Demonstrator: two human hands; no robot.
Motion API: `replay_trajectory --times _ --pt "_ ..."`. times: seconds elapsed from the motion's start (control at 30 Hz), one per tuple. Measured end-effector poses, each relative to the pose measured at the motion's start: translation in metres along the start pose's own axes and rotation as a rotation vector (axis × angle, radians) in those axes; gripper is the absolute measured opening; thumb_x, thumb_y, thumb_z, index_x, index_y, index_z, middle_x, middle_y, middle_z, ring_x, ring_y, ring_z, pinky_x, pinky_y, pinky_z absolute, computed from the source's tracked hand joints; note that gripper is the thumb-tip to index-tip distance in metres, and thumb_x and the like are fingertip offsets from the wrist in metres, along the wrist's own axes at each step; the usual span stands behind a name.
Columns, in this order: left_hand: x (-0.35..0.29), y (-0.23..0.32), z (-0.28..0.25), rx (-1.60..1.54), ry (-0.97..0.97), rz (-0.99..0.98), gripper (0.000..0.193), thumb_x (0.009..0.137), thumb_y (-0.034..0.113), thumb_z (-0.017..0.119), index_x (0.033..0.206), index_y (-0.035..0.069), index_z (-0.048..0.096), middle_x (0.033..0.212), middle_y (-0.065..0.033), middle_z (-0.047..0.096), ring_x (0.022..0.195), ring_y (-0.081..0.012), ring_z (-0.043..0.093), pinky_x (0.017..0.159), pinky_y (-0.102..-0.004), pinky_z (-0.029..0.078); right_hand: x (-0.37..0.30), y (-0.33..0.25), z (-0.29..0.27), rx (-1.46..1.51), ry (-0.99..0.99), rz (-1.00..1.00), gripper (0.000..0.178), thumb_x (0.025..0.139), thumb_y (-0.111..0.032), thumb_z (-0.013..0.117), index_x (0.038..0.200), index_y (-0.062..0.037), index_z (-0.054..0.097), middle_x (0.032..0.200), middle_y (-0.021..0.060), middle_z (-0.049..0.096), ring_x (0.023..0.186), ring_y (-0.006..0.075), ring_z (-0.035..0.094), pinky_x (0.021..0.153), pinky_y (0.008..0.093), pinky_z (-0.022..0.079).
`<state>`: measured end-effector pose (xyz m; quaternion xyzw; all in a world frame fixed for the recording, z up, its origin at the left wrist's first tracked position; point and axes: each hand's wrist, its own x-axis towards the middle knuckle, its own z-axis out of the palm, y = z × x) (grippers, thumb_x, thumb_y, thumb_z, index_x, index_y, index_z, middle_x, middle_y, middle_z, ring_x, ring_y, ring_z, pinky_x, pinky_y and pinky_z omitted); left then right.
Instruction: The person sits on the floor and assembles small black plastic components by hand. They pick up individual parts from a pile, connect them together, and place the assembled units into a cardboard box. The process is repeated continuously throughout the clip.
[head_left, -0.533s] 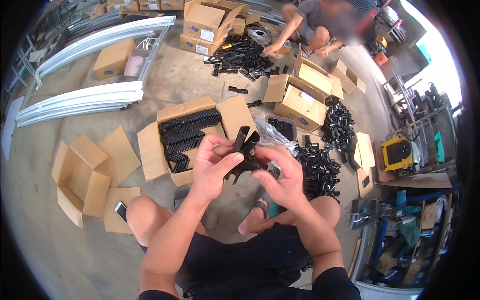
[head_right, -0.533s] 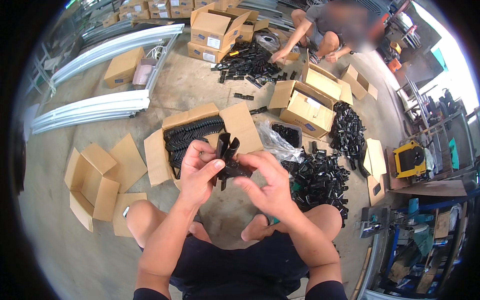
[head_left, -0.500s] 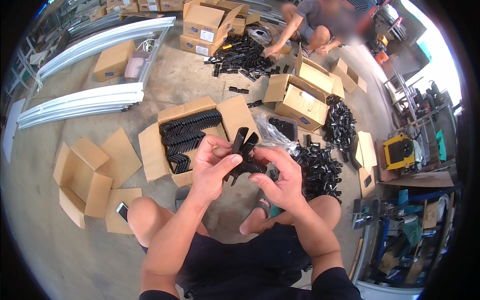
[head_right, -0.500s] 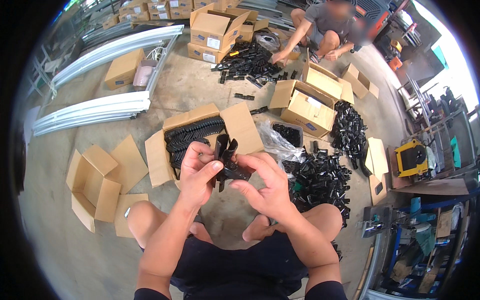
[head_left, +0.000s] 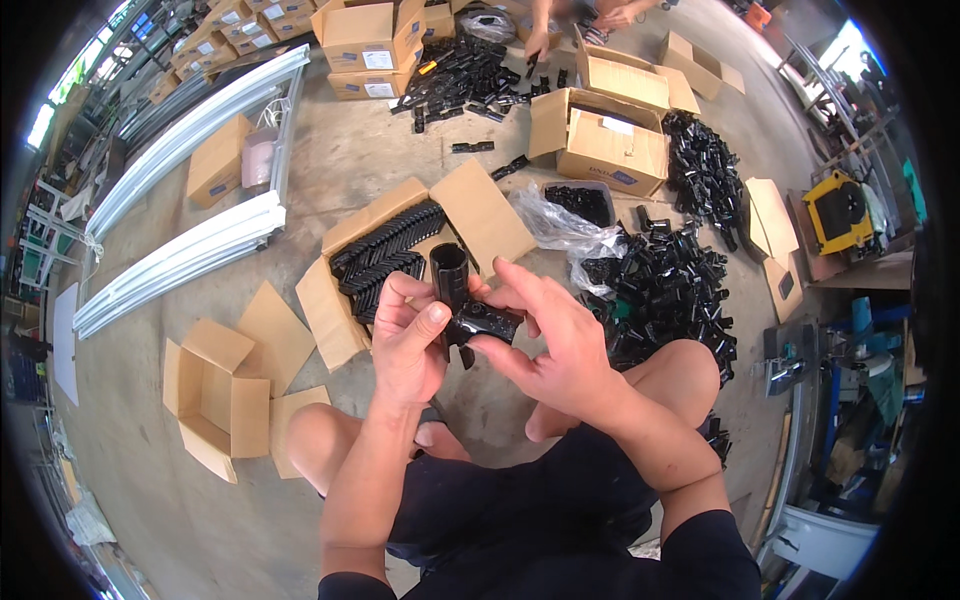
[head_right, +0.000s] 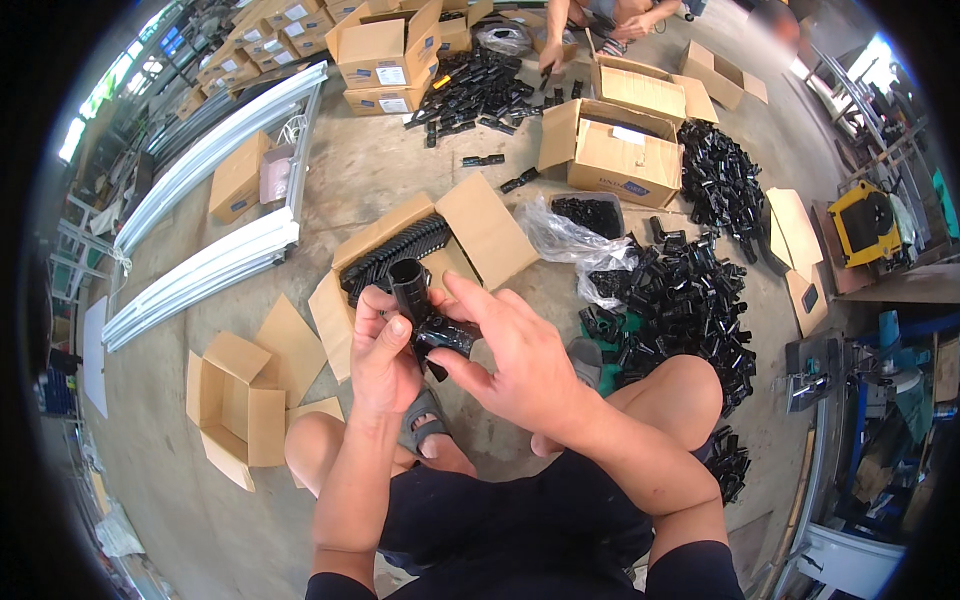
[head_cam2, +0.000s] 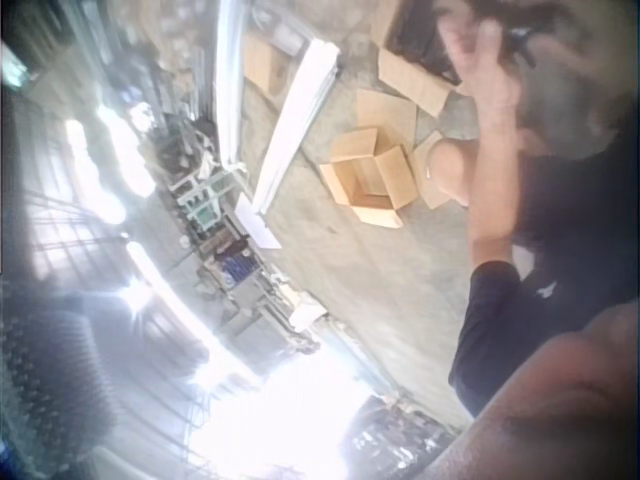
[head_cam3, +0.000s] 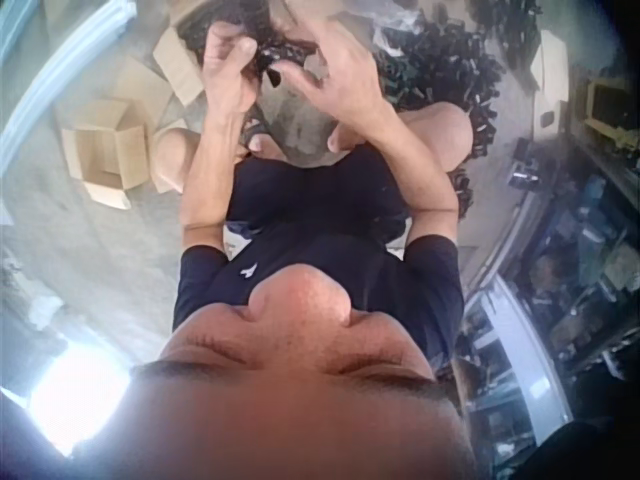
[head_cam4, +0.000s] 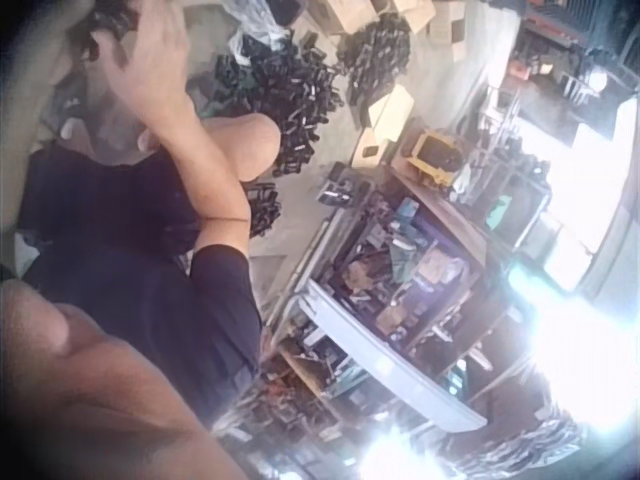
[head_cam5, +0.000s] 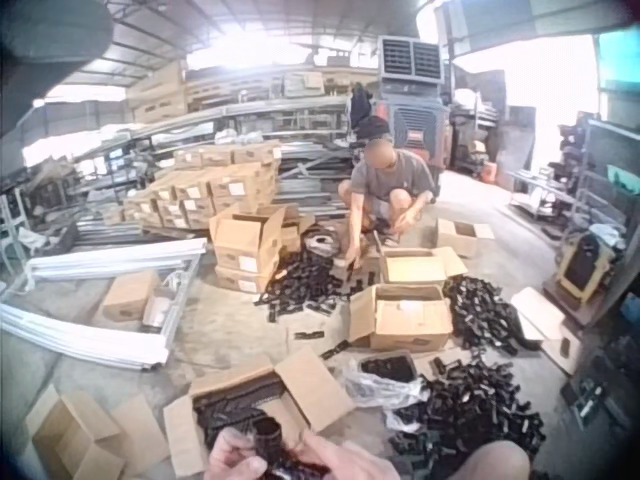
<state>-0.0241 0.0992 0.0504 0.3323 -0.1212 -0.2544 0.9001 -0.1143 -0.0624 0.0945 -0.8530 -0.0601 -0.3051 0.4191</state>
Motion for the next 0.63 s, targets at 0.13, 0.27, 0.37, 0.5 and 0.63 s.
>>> replay_trajectory --times 0.13,0.27,0.37,0.5,0.63 --pt "0.005 -0.002 0.005 0.011 0.005 -0.062 0.023 0.094 0.002 0.073 0.104 0.009 0.054 0.114 -0.0246 0.071 0.109 -0.0315 0.071 0.097 -0.0444 0.059 -0.001 0.007 -0.010 0.098 -0.047 0.092 0.083 0.076 -0.008 0.088 0.149 -0.0007 0.047 0.107 0.0141 0.074 0.091 0.0290 0.070 0.079 0.0369 0.059" --pt "0.008 -0.013 0.002 0.052 0.092 -0.003 0.018 0.095 -0.001 0.068 0.102 0.008 0.055 0.110 -0.0243 0.071 0.102 -0.0312 0.072 0.093 -0.0450 0.059 0.005 0.019 -0.021 0.194 -0.102 0.176 0.075 0.082 -0.013 0.086 0.147 0.0006 0.050 0.107 0.0126 0.074 0.091 0.0205 0.070 0.077 0.0319 0.057" --pt "0.009 -0.015 -0.003 0.048 0.134 0.030 0.016 0.096 -0.004 0.065 0.101 0.008 0.055 0.108 -0.0242 0.072 0.100 -0.0329 0.072 0.094 -0.0478 0.059 0.016 0.059 -0.037 0.293 -0.002 0.374 0.058 0.092 -0.019 0.078 0.142 0.0013 0.054 0.109 0.0089 0.075 0.090 0.0134 0.068 0.075 0.0271 0.053" --pt "0.011 -0.013 -0.011 0.073 0.179 -0.017 0.016 0.096 -0.003 0.065 0.101 0.009 0.056 0.110 -0.0241 0.070 0.100 -0.0333 0.072 0.093 -0.0492 0.059 0.035 0.187 -0.065 0.267 0.236 0.743 0.033 0.102 -0.024 0.067 0.123 0.0011 0.067 0.104 0.0065 0.074 0.087 0.0123 0.066 0.072 0.0273 0.052" --pt "0.017 -0.021 -0.026 0.099 0.273 -0.024 0.015 0.096 0.001 0.067 0.100 0.010 0.056 0.112 -0.0228 0.070 0.103 -0.0357 0.072 0.093 -0.0516 0.060 -0.037 0.357 -0.068 -0.281 -0.092 1.167 0.036 0.089 -0.036 0.080 0.115 -0.0122 0.078 0.104 0.0127 0.079 0.086 0.0309 0.074 0.086 0.0403 0.057"
